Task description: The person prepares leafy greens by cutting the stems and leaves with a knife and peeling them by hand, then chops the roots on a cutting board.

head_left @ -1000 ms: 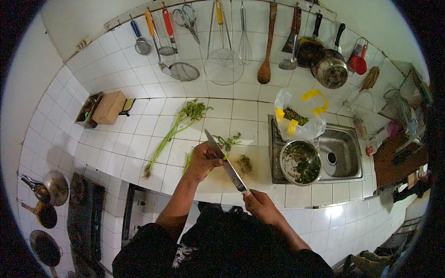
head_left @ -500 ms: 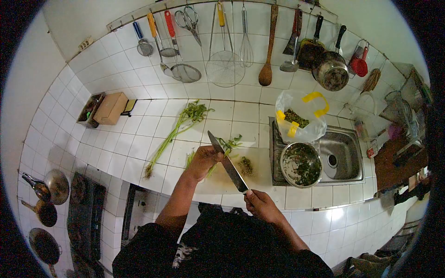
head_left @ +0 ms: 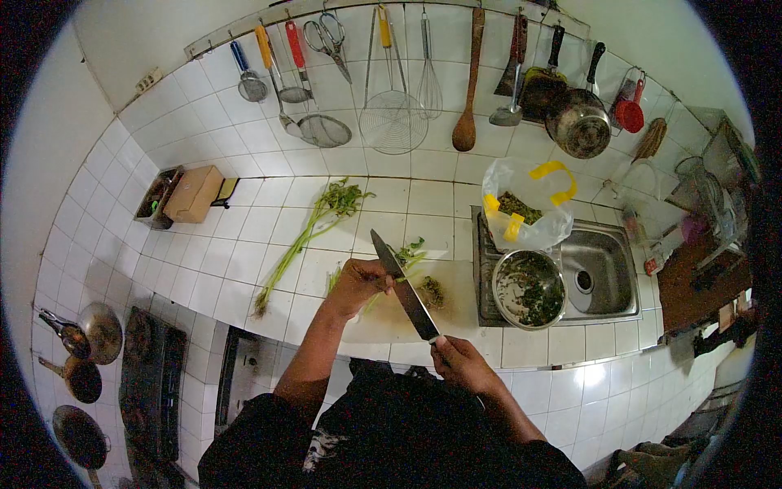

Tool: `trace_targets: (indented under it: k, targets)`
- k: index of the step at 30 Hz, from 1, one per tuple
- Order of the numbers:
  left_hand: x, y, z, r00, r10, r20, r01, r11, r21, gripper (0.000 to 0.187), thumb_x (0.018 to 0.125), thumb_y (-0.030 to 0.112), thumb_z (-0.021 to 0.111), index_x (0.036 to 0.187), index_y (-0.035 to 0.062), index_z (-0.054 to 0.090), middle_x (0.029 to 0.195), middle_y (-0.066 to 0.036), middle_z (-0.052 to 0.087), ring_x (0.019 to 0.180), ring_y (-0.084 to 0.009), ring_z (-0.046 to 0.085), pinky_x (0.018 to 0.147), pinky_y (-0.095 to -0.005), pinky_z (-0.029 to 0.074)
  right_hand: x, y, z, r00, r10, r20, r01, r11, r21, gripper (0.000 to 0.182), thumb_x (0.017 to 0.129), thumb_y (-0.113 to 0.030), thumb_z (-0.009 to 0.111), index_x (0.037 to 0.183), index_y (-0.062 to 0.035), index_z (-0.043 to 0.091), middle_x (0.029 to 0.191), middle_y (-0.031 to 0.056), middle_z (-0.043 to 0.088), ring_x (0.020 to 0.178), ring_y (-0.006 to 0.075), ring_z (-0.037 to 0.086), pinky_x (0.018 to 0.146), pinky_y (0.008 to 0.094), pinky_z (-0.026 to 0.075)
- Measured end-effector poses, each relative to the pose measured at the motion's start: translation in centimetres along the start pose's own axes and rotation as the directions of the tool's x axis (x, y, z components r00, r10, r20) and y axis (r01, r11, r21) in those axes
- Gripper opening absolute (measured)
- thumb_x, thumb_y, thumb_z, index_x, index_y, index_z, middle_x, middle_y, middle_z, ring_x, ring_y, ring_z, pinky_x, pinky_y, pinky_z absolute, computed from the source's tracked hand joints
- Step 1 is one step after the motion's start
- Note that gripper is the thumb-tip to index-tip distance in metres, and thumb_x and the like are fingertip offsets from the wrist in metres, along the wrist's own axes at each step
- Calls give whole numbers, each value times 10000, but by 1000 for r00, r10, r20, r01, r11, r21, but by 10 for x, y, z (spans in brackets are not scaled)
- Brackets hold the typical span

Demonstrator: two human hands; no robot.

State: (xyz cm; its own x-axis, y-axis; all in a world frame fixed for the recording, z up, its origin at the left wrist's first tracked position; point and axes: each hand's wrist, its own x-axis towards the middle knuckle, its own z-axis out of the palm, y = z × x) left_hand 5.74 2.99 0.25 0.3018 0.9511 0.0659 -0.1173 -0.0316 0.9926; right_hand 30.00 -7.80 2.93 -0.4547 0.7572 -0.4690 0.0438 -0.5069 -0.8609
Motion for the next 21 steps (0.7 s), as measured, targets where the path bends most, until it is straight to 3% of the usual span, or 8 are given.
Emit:
trace_targets:
  k: [2,7,10,14,16,21]
  targets:
    - [0,-2,1,999,14,-50,-13,1000,20,202,797,190,742,698,35,660,678,-21,602,669,-126,543,661,-280,451,2,8,-1,1000,-6,-13,6,1000,-7,399,996,-443,392,856,-83,490,641,-24,430,524,73,359,458,231,285]
    - [-1,1,2,999,-31,8,31,999,-6,183,831,204,714,879,29,690,770,-15,607,657,-118,507,689,-272,448,1,3,-1,995,-35,-89,32,999,-38,405,990,-459,399,851,-89,489,639,-25,428,517,74,354,452,234,282]
    - [-3,23,13,994,-82,66,86,995,-58,196,845,192,697,959,33,688,828,-15,614,667,-102,510,674,-265,460,1,-1,-6,997,-62,-54,66,995,79,406,986,-467,401,853,-94,488,635,-24,425,500,72,345,438,236,281]
    - [0,16,7,987,-128,97,128,992,3,186,837,156,705,961,18,692,815,-24,625,690,-96,539,669,-259,476,0,-6,-9,995,-89,-46,90,995,33,413,982,-476,407,843,-96,486,629,-25,418,482,68,337,428,231,291]
    - [4,3,4,998,-44,45,46,998,-46,183,817,120,722,949,-3,691,801,-37,639,712,-110,575,666,-259,489,1,-8,-10,996,-82,-46,83,996,32,416,980,-480,410,839,-96,485,628,-25,416,480,67,336,427,229,296]
    - [4,-7,4,999,-39,33,43,990,-133,185,794,105,741,918,-22,687,786,-51,649,713,-123,594,674,-264,497,4,2,-7,996,-63,-62,69,993,100,411,987,-466,406,839,-90,485,636,-27,423,507,62,345,446,217,286]
